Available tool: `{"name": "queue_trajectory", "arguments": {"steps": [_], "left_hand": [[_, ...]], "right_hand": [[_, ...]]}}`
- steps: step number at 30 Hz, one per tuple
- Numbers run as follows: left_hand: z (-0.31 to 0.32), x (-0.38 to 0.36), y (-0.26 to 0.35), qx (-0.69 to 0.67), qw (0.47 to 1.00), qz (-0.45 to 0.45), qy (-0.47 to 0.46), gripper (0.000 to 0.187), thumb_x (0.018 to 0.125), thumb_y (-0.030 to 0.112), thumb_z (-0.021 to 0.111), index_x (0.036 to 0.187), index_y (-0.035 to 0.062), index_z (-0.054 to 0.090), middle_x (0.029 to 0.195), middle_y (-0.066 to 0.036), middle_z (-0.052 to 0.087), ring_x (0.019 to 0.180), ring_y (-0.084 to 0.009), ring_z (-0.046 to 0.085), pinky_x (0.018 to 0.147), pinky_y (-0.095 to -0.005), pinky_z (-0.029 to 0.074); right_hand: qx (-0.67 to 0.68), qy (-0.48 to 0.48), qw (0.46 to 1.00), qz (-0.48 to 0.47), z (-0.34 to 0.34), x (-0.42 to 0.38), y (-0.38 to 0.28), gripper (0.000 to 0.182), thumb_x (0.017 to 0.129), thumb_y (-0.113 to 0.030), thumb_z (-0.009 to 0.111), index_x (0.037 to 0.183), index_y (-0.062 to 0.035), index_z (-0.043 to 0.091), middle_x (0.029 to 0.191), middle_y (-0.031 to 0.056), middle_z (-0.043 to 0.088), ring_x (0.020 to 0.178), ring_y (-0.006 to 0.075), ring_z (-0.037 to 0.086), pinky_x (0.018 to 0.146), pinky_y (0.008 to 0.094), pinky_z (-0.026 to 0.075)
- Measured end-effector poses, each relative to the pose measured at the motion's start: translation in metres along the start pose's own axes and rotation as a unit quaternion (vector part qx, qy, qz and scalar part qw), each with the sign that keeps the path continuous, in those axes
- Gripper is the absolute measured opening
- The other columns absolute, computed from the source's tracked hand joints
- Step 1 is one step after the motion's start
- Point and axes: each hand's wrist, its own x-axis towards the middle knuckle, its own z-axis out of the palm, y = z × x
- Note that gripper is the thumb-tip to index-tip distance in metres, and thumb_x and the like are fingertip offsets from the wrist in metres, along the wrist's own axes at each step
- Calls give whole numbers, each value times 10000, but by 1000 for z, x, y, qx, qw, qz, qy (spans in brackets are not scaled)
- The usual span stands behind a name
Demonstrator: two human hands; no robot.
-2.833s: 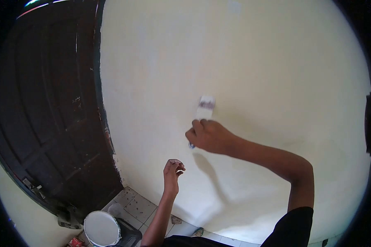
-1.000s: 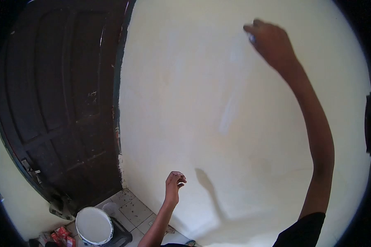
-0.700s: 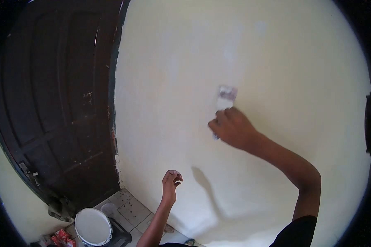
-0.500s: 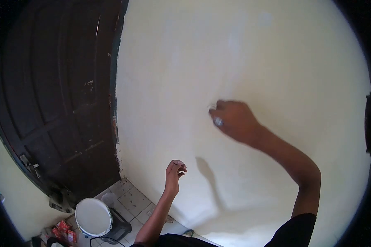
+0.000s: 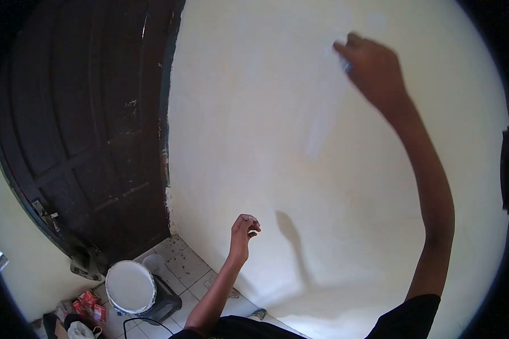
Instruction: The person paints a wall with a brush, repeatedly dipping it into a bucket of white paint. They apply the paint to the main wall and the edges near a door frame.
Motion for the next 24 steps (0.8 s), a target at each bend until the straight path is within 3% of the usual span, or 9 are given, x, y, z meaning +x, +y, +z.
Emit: {"name": "queue_trajectory", "arguments": {"steps": [3, 7, 10, 12, 17, 19, 21, 23, 24], "left_hand": [[-2, 2, -5, -9, 1000, 9, 7, 102, 927, 171, 472, 844, 138, 522, 795, 3, 583, 762, -111, 573, 710, -286, 397], [1, -1, -1, -8, 1000, 9, 7, 97, 926, 169, 477, 844, 140, 520, 792, 5, 586, 762, -111, 575, 711, -286, 398], [2, -1, 1, -4, 1000, 5, 10, 96, 926, 171, 480, 841, 142, 515, 794, 3, 585, 765, -113, 574, 710, -288, 398], [1, -2, 3, -4, 1000, -2, 14, 98, 926, 169, 479, 837, 143, 511, 796, 1, 586, 763, -116, 571, 711, -293, 398], [3, -3, 3, -12, 1000, 3, 25, 89, 916, 161, 472, 839, 139, 512, 792, -3, 587, 758, -118, 569, 715, -302, 400], [5, -5, 1, -17, 999, 10, 44, 85, 910, 162, 470, 840, 137, 512, 792, -4, 587, 756, -120, 569, 717, -299, 397], [10, -8, 3, -23, 999, 22, 43, 83, 906, 166, 473, 836, 139, 508, 787, -3, 580, 753, -119, 562, 716, -300, 393], [15, -14, 4, -32, 997, 50, 51, 79, 900, 163, 474, 828, 141, 500, 777, -1, 569, 751, -116, 553, 714, -296, 387], [19, -17, 6, -38, 996, 56, 54, 73, 893, 154, 474, 823, 144, 493, 775, 1, 562, 753, -116, 547, 712, -294, 382]], "right_hand": [[62, -110, 990, -64, 25, -46, -50, 162, 759, -100, 601, 912, -119, 651, 838, 75, 602, 758, 227, 627, 645, 352, 500], [111, -105, 967, -204, 41, -105, -119, 99, 746, -145, 621, 823, -101, 576, 731, 61, 530, 671, 188, 592, 595, 348, 470], [171, -119, 960, -187, 31, -107, -140, 151, 715, -134, 646, 838, -87, 572, 699, 53, 515, 639, 199, 593, 589, 364, 478], [296, -157, 936, -107, 18, -96, -136, 160, 724, -104, 659, 866, -90, 587, 719, 64, 543, 636, 223, 612, 588, 381, 487], [350, -131, 927, 46, 12, -44, -63, 151, 787, -90, 654, 926, -71, 597, 727, 116, 603, 633, 253, 614, 604, 362, 484], [387, -140, 907, 86, 2, -16, -16, 113, 763, -66, 669, 847, -45, 596, 657, 135, 579, 581, 217, 567, 599, 340, 471], [360, -105, 922, 101, -9, 8, 28, 158, 730, -175, 701, 817, -57, 640, 744, 183, 643, 720, 358, 632, 678, 451, 498], [324, -60, 936, 125, -15, 29, 67, 165, 713, -182, 712, 779, -47, 643, 768, 186, 654, 722, 355, 637, 680, 439, 504], [282, -51, 948, 137, -20, 45, 82, 121, 736, -124, 687, 816, -48, 637, 726, 138, 628, 666, 255, 613, 619, 370, 487]]}}
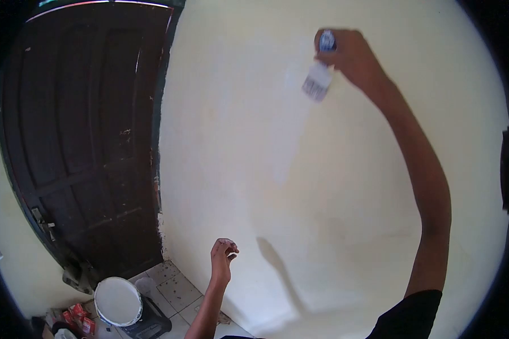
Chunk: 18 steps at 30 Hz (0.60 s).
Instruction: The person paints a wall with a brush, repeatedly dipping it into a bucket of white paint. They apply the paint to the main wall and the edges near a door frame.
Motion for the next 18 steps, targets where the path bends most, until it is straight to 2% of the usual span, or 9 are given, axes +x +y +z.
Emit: {"name": "queue_trajectory", "arguments": {"steps": [1, 2, 5, 7, 8, 9, 11, 13, 18], "left_hand": [[2, -2, -1, 1, 1000, 5, 4, 73, 893, 154, 474, 823, 144, 493, 775, 1, 562, 753, -116, 547, 712, -294, 382], [2, -3, -4, -3, 1000, 10, 10, 70, 891, 155, 474, 824, 145, 494, 778, 1, 563, 753, -116, 547, 714, -296, 381], [5, -4, -10, -10, 999, 26, 28, 61, 885, 159, 476, 828, 147, 496, 783, 1, 565, 755, -118, 547, 718, -301, 381], [9, -2, -18, -17, 998, 35, 42, 55, 881, 161, 478, 831, 147, 498, 785, 0, 566, 756, -119, 548, 720, -304, 382], [11, 0, -23, -17, 998, 32, 52, 51, 876, 162, 478, 832, 146, 499, 787, -2, 566, 756, -120, 548, 721, -306, 383], [10, 4, -27, -17, 998, 29, 61, 47, 872, 163, 479, 834, 146, 500, 790, -4, 565, 757, -121, 548, 721, -307, 383], [10, 11, -38, -19, 996, 32, 75, 46, 870, 160, 477, 834, 145, 501, 796, -7, 566, 758, -121, 548, 721, -308, 385], [9, 16, -47, -25, 995, 32, 90, 45, 869, 157, 475, 834, 144, 502, 801, -10, 567, 760, -122, 548, 721, -308, 386], [-1, 28, -65, -53, 992, 34, 112, 59, 875, 156, 466, 839, 140, 509, 787, -11, 577, 746, -125, 553, 721, -311, 392]], "right_hand": [[-39, 18, 999, 12, -15, 10, -3, 102, 759, -66, 662, 854, -49, 630, 685, 90, 602, 610, 155, 589, 557, 302, 470], [-33, 22, 999, 9, -26, 15, -7, 102, 759, -66, 662, 854, -49, 630, 685, 90, 602, 610, 155, 589, 557, 302, 470], [-167, 22, 985, 26, -36, 34, -33, 79, 859, -108, 628, 904, -45, 642, 799, 102, 627, 653, 231, 595, 615, 380, 489], [-340, 85, 930, -109, -15, 45, -26, 160, 832, -165, 679, 951, -66, 637, 789, 145, 627, 763, 258, 613, 732, 374, 499], [-376, 214, 868, -244, 8, 46, -6, 209, 788, -78, 629, 997, -95, 637, 800, 100, 618, 667, 216, 633, 563, 330, 494], [-371, 219, 868, -246, 33, 45, 2, 209, 788, -78, 629, 997, -95, 637, 800, 100, 618, 667, 216, 633, 563, 330, 494], [-292, 79, 911, -279, 80, 40, 9, 284, 816, -93, 597, 1094, -146, 615, 863, 101, 602, 699, 263, 640, 568, 355, 507], [-177, 35, 926, -331, 120, 0, -10, 202, 833, -112, 581, 1030, -131, 618, 804, 107, 588, 682, 249, 631, 558, 364, 502], [-52, -118, 923, -362, 179, -70, -62, 110, 818, -127, 614, 923, -98, 599, 687, 95, 550, 667, 227, 627, 528, 368, 485]]}}
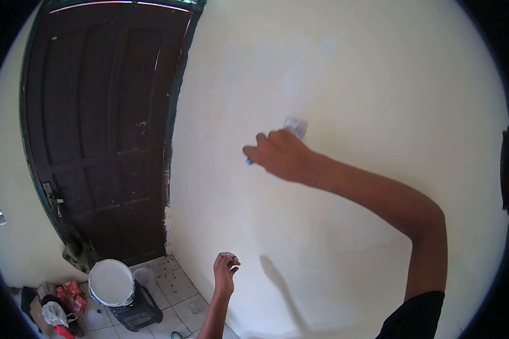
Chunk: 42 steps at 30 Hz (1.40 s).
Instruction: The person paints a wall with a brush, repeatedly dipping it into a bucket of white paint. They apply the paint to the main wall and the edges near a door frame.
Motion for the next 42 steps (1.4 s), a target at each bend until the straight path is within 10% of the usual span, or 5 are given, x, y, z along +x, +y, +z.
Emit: {"name": "queue_trajectory", "arguments": {"steps": [11, 14, 15, 27, 42], "left_hand": [[-14, 8, 2, 5, 998, -52, -20, 50, 858, 165, 484, 829, 139, 516, 776, -11, 583, 741, -128, 562, 706, -304, 395], [-16, 3, 8, 25, 998, -45, -33, 53, 861, 154, 479, 821, 137, 509, 773, -13, 582, 736, -124, 559, 692, -297, 390], [-15, 1, 12, 27, 998, -44, -32, 53, 861, 154, 479, 821, 137, 509, 773, -13, 582, 736, -124, 559, 692, -297, 390], [-16, 3, 20, 42, 997, -60, -24, 69, 880, 143, 469, 820, 131, 501, 769, -16, 578, 728, -128, 558, 694, -300, 394], [-4, -11, 42, 57, 996, -48, -54, 85, 913, 153, 455, 842, 133, 499, 783, -6, 567, 746, -110, 548, 709, -289, 385]], "right_hand": [[338, 12, 884, 322, -48, -8, 91, 103, 769, -48, 690, 789, -13, 596, 653, 61, 616, 608, 102, 597, 513, 266, 487], [130, 127, 945, 273, -79, -21, 133, 105, 778, -55, 671, 787, 2, 583, 631, 80, 594, 565, 107, 566, 506, 295, 465], [81, 103, 943, 307, -100, -23, 138, 180, 755, -165, 707, 866, -49, 626, 776, 187, 641, 747, 376, 619, 684, 438, 498], [-243, -18, 952, 185, -15, -41, 99, 311, 855, -88, 532, 1150, -130, 622, 853, 140, 597, 790, 283, 625, 644, 414, 511], [233, -26, 938, 257, 44, -82, -12, 205, 823, -176, 630, 983, -51, 606, 770, 160, 635, 749, 330, 631, 679, 441, 493]]}}
